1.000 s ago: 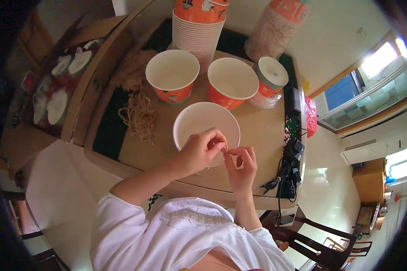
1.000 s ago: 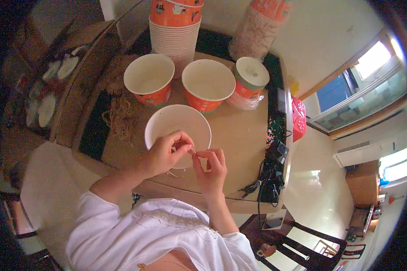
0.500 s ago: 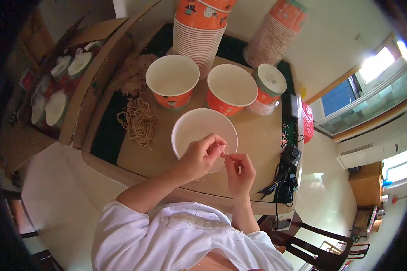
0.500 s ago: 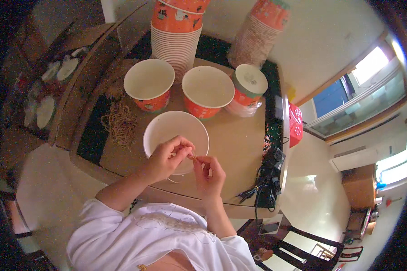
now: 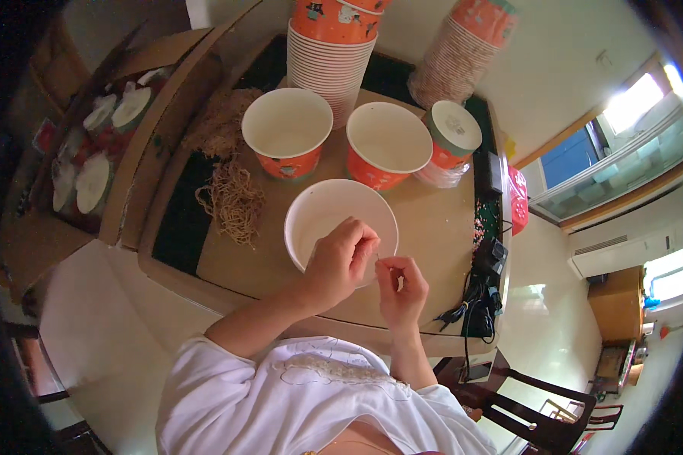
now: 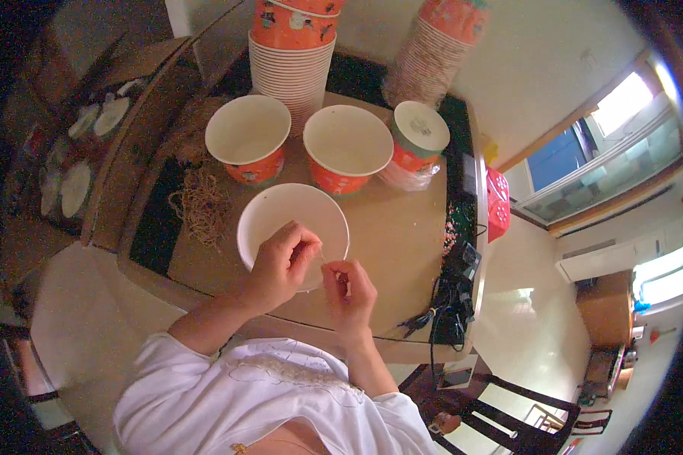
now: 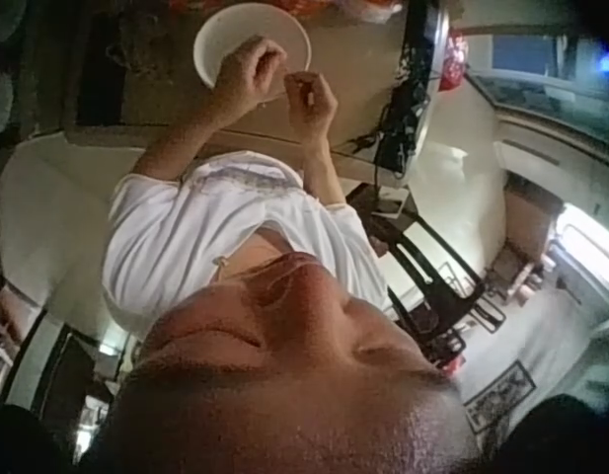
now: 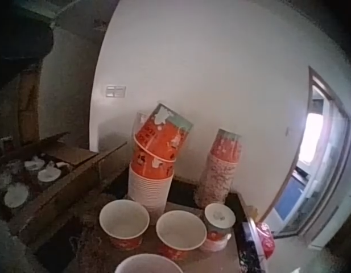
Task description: Threading rubber bands through pre-punched holes in paper bowls using a wire hook tool and stacking them.
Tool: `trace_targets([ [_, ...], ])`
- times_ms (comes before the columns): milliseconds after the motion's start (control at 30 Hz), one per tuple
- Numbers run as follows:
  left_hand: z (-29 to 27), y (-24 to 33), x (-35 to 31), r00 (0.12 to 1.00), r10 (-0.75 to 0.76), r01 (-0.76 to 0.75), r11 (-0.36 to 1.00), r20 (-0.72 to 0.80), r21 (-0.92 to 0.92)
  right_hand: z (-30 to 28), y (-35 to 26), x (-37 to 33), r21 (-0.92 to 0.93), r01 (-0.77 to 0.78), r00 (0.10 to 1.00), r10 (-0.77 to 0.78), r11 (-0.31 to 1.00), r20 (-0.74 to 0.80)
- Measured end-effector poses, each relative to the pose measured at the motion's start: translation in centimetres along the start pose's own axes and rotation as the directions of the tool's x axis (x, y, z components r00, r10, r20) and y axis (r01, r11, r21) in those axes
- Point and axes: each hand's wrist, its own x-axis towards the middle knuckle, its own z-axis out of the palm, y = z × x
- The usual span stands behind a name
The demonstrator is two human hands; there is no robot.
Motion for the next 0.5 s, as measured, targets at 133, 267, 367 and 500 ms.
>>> trace_targets([
  [133, 0.1, -0.1, 0.0, 0.999, 0.002, -0.003, 1.000, -0.032, -0.006, -0.1, -0.1, 0.0, -0.013, 0.004, 1.000, -0.004, 1.000, 0.011],
  [267, -0.3, 0.1, 0.4, 0.998, 0.010, -0.010, 1.000, 0.061, 0.000, -0.4, 0.2, 0.5, 0.162, -0.162, 0.984, 0.148, 0.973, 0.096],
  [367, -0.6, 0.7, 0.5, 0.989, -0.040, 0.043, 0.999, 0.143, -0.014, -0.7, -0.2, 1.4, 0.217, -0.213, 0.971, 0.183, 0.952, 0.152],
  [500, -1.9, 2.3, 1.2, 0.971, 0.014, -0.048, 0.990, 0.237, 0.136, -2.6, 0.6, 2.8, 0.166, -0.216, 0.951, 0.169, 0.962, 0.258],
])
